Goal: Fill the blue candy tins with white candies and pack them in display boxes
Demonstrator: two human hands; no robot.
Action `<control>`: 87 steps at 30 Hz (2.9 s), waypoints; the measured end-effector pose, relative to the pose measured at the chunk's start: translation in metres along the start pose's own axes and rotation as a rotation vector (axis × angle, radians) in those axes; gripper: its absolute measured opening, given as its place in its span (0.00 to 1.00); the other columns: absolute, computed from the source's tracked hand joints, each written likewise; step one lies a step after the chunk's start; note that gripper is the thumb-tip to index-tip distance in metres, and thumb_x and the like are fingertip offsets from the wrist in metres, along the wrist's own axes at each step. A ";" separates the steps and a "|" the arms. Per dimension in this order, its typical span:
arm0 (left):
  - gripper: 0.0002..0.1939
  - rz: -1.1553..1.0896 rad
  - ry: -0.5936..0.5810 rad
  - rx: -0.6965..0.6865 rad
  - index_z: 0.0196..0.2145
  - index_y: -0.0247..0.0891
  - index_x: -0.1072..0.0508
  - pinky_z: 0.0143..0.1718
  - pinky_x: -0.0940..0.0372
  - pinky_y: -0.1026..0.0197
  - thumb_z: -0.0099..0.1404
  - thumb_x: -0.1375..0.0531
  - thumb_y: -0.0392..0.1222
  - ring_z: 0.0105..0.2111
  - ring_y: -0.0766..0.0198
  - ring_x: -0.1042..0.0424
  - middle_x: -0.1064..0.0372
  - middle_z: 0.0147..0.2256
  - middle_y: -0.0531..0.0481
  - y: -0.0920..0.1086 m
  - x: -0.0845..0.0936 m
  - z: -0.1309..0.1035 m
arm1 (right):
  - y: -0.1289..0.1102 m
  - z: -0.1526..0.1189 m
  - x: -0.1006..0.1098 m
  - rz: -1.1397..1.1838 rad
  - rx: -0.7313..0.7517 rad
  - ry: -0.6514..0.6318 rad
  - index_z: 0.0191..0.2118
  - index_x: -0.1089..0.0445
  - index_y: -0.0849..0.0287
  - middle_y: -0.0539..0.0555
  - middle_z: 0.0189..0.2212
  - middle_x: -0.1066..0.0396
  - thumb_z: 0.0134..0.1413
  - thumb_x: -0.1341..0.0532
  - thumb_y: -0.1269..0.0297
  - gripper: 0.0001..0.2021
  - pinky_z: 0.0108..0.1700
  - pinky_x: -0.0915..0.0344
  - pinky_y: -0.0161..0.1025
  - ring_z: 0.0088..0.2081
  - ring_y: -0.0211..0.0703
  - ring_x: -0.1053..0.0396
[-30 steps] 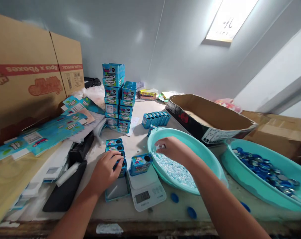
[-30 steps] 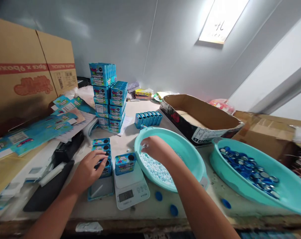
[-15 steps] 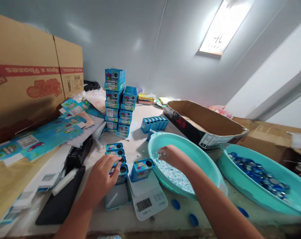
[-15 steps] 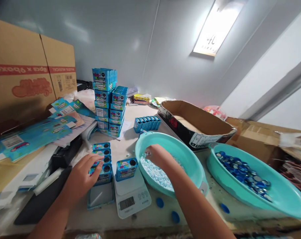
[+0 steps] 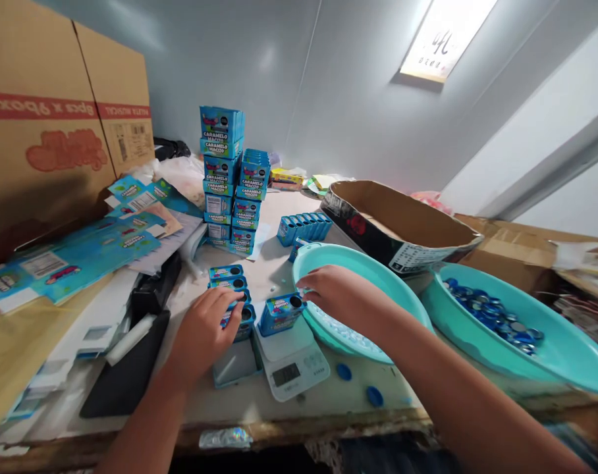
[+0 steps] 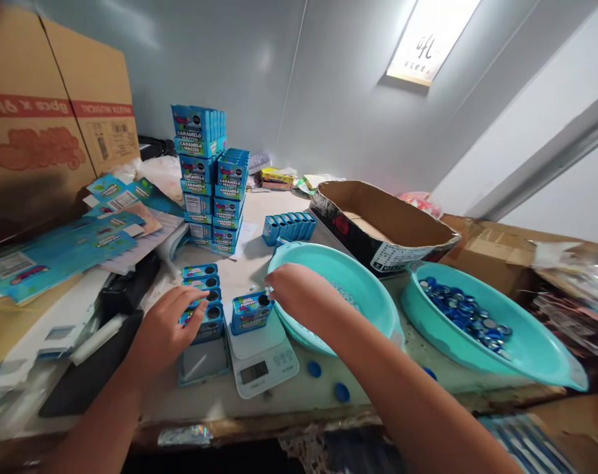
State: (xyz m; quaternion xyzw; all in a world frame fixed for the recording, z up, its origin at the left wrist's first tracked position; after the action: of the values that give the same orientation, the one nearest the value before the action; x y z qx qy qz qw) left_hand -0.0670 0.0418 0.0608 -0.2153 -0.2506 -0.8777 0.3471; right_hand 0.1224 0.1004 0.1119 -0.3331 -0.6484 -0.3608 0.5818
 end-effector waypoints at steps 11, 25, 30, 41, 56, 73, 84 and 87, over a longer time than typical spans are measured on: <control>0.07 -0.025 -0.080 0.019 0.43 0.37 0.27 0.48 0.28 0.54 0.73 0.45 0.38 0.43 0.57 0.24 0.24 0.41 0.46 -0.007 -0.010 -0.002 | -0.037 0.010 -0.012 -0.195 0.109 -0.112 0.33 0.24 0.59 0.55 0.28 0.25 0.55 0.42 0.82 0.12 0.42 0.32 0.38 0.36 0.48 0.26; 0.08 -0.055 -0.081 0.033 0.44 0.36 0.26 0.48 0.29 0.55 0.74 0.45 0.38 0.44 0.57 0.25 0.24 0.41 0.45 -0.009 -0.008 -0.003 | -0.002 -0.001 0.007 0.470 0.060 0.426 0.36 0.22 0.55 0.47 0.28 0.24 0.60 0.38 0.68 0.07 0.37 0.35 0.35 0.29 0.38 0.30; 0.08 -0.041 -0.048 0.034 0.45 0.36 0.26 0.49 0.30 0.55 0.74 0.45 0.38 0.45 0.58 0.25 0.25 0.42 0.45 -0.008 -0.003 -0.002 | 0.008 -0.017 -0.030 0.690 -0.150 0.751 0.39 0.21 0.58 0.52 0.33 0.21 0.62 0.39 0.61 0.10 0.34 0.30 0.36 0.29 0.40 0.27; 0.08 -0.041 -0.085 0.047 0.43 0.37 0.24 0.46 0.29 0.55 0.73 0.43 0.39 0.43 0.58 0.25 0.25 0.41 0.45 -0.006 -0.009 -0.003 | -0.015 -0.030 -0.044 0.452 -0.212 0.861 0.45 0.22 0.54 0.55 0.43 0.20 0.69 0.44 0.62 0.12 0.48 0.24 0.43 0.42 0.47 0.21; 0.10 -0.020 -0.099 0.061 0.41 0.38 0.23 0.48 0.31 0.53 0.73 0.45 0.39 0.42 0.58 0.25 0.24 0.41 0.46 -0.007 -0.008 -0.002 | -0.015 -0.035 -0.053 0.460 -0.270 0.918 0.46 0.23 0.54 0.56 0.42 0.19 0.69 0.43 0.59 0.12 0.45 0.24 0.44 0.39 0.47 0.21; 0.09 -0.046 -0.121 0.045 0.41 0.37 0.23 0.47 0.31 0.53 0.73 0.45 0.38 0.43 0.57 0.26 0.25 0.42 0.44 -0.006 -0.011 -0.002 | -0.020 -0.039 -0.042 0.415 -0.160 0.883 0.40 0.24 0.53 0.56 0.41 0.20 0.69 0.42 0.61 0.09 0.52 0.26 0.49 0.44 0.50 0.23; 0.08 -0.048 -0.137 0.068 0.41 0.36 0.23 0.47 0.31 0.53 0.72 0.43 0.38 0.44 0.56 0.26 0.26 0.42 0.44 -0.012 -0.012 -0.003 | -0.010 -0.045 -0.028 0.465 -0.105 0.814 0.35 0.23 0.55 0.58 0.45 0.21 0.72 0.47 0.57 0.18 0.54 0.29 0.51 0.48 0.52 0.24; 0.08 -0.031 -0.140 0.116 0.41 0.37 0.23 0.49 0.30 0.53 0.71 0.42 0.38 0.46 0.55 0.26 0.26 0.44 0.44 -0.018 -0.013 -0.003 | 0.006 -0.028 -0.005 0.448 -0.142 0.670 0.38 0.23 0.57 0.59 0.44 0.21 0.70 0.46 0.55 0.17 0.49 0.28 0.48 0.46 0.53 0.24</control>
State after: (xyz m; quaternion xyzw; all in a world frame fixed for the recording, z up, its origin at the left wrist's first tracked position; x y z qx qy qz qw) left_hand -0.0722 0.0580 0.0455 -0.2517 -0.3280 -0.8497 0.3272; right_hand 0.1421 0.0798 0.1088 -0.3695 -0.3081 -0.3575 0.8005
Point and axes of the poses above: each hand's wrist, its own z-axis towards the middle knuckle, its own x-axis out of the back of the hand, y = z × x, the point moved 8 cm from there along z, towards the middle knuckle
